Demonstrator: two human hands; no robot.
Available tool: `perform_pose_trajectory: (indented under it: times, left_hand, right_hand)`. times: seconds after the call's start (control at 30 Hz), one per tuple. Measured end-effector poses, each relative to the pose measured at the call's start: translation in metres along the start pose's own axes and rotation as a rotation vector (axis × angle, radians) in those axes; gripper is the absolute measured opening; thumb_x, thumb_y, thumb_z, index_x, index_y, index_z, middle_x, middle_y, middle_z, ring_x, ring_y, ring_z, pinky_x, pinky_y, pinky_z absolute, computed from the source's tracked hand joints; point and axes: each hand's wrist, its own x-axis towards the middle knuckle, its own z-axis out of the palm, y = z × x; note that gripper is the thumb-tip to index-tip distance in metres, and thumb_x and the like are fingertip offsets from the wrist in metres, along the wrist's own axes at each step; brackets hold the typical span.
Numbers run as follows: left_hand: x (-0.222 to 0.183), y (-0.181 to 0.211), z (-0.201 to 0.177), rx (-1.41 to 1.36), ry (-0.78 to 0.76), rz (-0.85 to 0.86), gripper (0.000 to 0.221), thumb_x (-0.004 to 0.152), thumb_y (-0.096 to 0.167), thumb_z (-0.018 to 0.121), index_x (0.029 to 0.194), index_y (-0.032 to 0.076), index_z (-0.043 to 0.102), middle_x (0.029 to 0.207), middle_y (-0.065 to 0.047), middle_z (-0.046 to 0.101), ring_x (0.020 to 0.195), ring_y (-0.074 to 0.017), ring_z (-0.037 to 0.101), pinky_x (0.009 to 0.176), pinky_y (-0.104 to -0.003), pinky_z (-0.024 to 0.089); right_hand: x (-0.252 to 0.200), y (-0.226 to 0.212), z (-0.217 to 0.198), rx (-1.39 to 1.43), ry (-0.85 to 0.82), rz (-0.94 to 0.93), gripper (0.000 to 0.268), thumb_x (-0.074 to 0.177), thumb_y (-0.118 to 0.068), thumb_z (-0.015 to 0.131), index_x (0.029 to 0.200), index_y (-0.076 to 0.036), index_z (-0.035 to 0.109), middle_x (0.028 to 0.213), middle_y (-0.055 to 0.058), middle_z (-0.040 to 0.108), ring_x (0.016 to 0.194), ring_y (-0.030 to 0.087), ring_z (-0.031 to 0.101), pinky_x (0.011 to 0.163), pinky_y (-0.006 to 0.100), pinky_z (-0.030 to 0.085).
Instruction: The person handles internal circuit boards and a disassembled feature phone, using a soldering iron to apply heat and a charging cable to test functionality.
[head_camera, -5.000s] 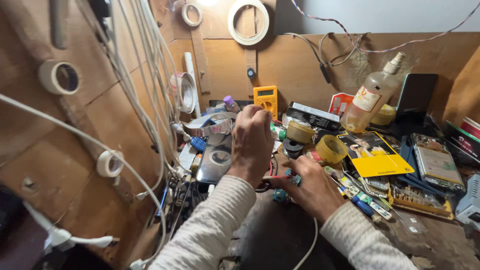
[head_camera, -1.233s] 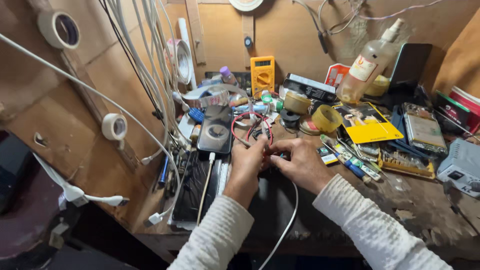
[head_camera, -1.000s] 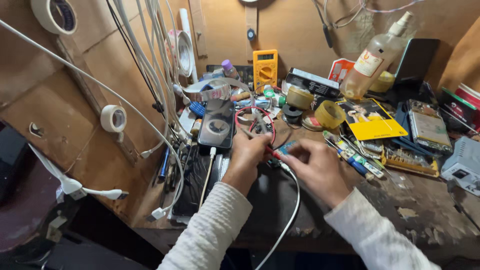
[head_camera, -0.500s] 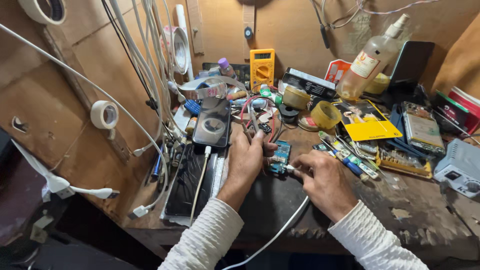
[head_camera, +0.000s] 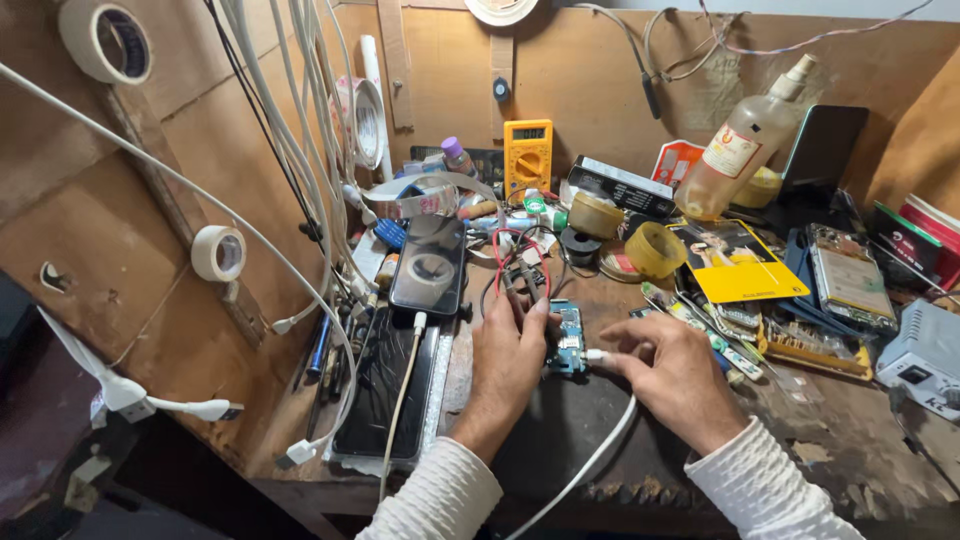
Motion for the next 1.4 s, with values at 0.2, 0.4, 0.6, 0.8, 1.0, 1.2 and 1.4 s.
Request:
perform_pose_trajectory:
  times: [0.2,0.4,0.6,0.8,1.0,1.2,1.4]
  left_hand:
    - [-0.006,0.009,0.005,0.155,0.047,0.046,0.024,0.097,0.024,0.062,0.099,0.001,0.067,0.083,-0.015,0.077,0.075,-0.0320,0.076,0.066,-0.045,0.057]
    - [-0.010,0.017,0.007,0.164,0.056,0.127,0.023,0.096,0.021,0.061,0.101,0.000,0.067,0.082,-0.021,0.073,0.077,-0.0392,0.073,0.065,-0.049,0.054]
    - [-0.013,0.018,0.003,0.164,0.040,0.081,0.023,0.096,0.022,0.063,0.099,0.000,0.068,0.080,-0.020,0.073,0.073,-0.0375,0.073,0.065,-0.048,0.054]
    - [-0.013,0.017,0.007,0.156,0.054,0.124,0.018,0.092,0.013,0.061,0.105,0.003,0.069,0.081,-0.020,0.073,0.075,-0.0368,0.073,0.063,-0.048,0.055]
    - [-0.015,0.020,0.004,0.133,0.015,0.098,0.020,0.094,0.017,0.062,0.105,0.002,0.069,0.079,-0.018,0.074,0.072,-0.0331,0.073,0.063,-0.045,0.054]
    - [-0.017,0.015,0.005,-0.011,0.063,0.008,0.025,0.098,0.022,0.060,0.103,0.000,0.070,0.080,-0.010,0.078,0.070,-0.0202,0.076,0.061,-0.037,0.058]
    - [-0.020,0.010,0.010,-0.023,0.082,-0.007,0.025,0.099,0.021,0.058,0.108,0.001,0.070,0.087,-0.009,0.080,0.075,-0.0173,0.077,0.066,-0.033,0.060]
  right_hand:
    - [0.017,-0.019,0.003,0.079,0.143,-0.289,0.021,0.086,-0.017,0.074,0.101,-0.004,0.079,0.090,0.008,0.076,0.077,0.014,0.071,0.068,0.029,0.056]
    - [0.045,-0.024,0.036,0.393,-0.078,-0.051,0.022,0.089,-0.022,0.074,0.098,-0.003,0.081,0.075,-0.001,0.078,0.067,0.007,0.066,0.060,0.026,0.053]
    - [0.056,-0.002,0.039,0.665,-0.131,0.071,0.023,0.093,-0.023,0.071,0.095,-0.001,0.077,0.078,0.004,0.075,0.064,0.009,0.064,0.055,0.027,0.050]
    - [0.051,-0.007,0.041,0.527,-0.159,0.023,0.020,0.088,-0.019,0.078,0.096,-0.002,0.079,0.081,0.004,0.078,0.071,0.006,0.067,0.064,0.024,0.053]
    - [0.052,-0.023,0.038,0.536,-0.006,-0.113,0.020,0.087,-0.019,0.078,0.097,-0.001,0.080,0.080,0.001,0.079,0.068,0.005,0.067,0.060,0.023,0.054]
    - [0.042,-0.027,0.004,0.497,0.234,0.096,0.028,0.097,-0.023,0.074,0.089,0.004,0.072,0.071,0.004,0.070,0.057,0.011,0.060,0.049,0.032,0.049]
    - [0.019,-0.004,0.019,0.135,0.266,-0.160,0.025,0.081,-0.020,0.082,0.094,-0.001,0.072,0.074,0.008,0.072,0.060,0.012,0.067,0.055,0.031,0.053]
